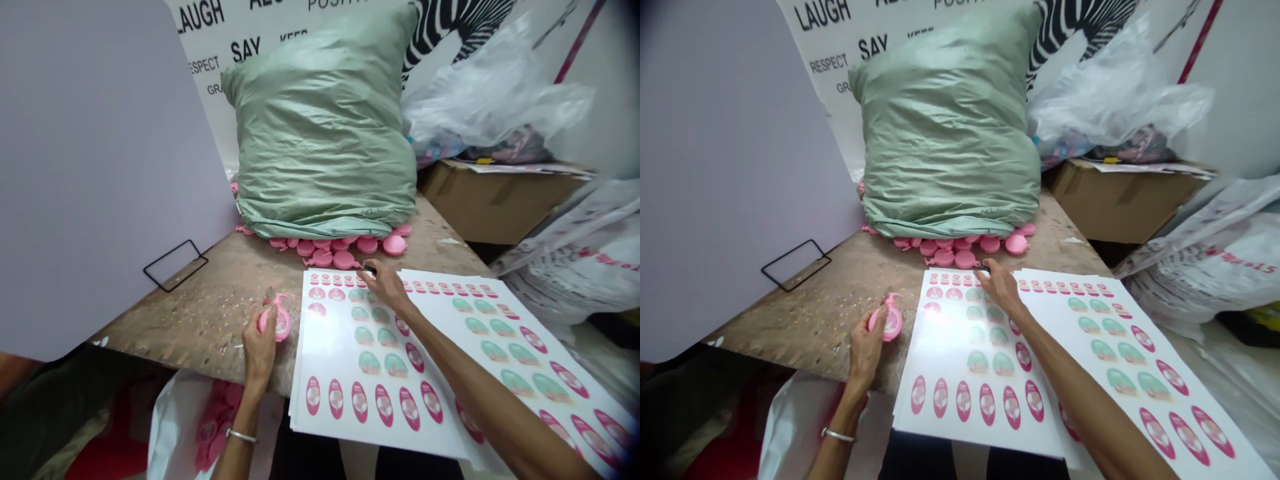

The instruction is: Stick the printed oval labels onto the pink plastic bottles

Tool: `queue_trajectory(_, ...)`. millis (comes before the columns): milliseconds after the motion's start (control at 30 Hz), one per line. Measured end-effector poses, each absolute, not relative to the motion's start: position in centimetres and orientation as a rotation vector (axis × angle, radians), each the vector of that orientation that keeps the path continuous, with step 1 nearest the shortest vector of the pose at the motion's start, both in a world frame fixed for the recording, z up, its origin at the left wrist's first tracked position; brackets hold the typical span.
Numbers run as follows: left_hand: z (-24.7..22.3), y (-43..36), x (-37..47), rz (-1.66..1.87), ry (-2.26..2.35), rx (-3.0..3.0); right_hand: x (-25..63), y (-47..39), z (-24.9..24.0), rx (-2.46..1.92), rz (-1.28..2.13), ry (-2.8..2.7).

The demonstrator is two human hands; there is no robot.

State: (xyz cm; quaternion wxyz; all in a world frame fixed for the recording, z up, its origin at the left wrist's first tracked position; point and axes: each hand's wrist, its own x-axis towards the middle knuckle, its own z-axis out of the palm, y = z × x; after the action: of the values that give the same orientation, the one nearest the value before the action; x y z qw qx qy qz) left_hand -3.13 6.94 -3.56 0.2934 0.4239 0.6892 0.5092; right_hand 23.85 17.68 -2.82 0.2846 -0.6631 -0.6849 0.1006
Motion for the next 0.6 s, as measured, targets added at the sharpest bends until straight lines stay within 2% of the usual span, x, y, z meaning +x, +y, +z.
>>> queue_trajectory(133, -4.4, 8.5, -5.8, 1.018, 2.169, 1.567, 25.2, 21.9, -2.8, -1.814, 0.221, -1.927)
queue_trajectory(267, -3.4, 8.8, -5.2, 1.142, 2.34, 1.901, 24.5, 22.2, -1.3, -1.793, 0.204, -2.038)
queue_trajectory(400, -0.5, 8.2, -2.1, 1.152, 1.833, 2.233, 23.9, 18.3, 2.2, -1.604, 0.318, -2.232)
queue_trajectory(467, 0.6, 8.0, -0.2, 1.02, 1.47, 2.237, 23.6, 15.8, 3.6, -1.347, 0.614, -2.397)
queue_trajectory(533, 0.7, 7.6, 1.3, 0.887, 1.182, 2.008, 23.1, 13.9, 4.0, -1.145, 0.925, -2.445)
queue_trajectory(600, -0.2, 7.2, 1.9, 0.888, 1.128, 1.601, 22.2, 12.8, 3.0, -1.167, 0.987, -2.357)
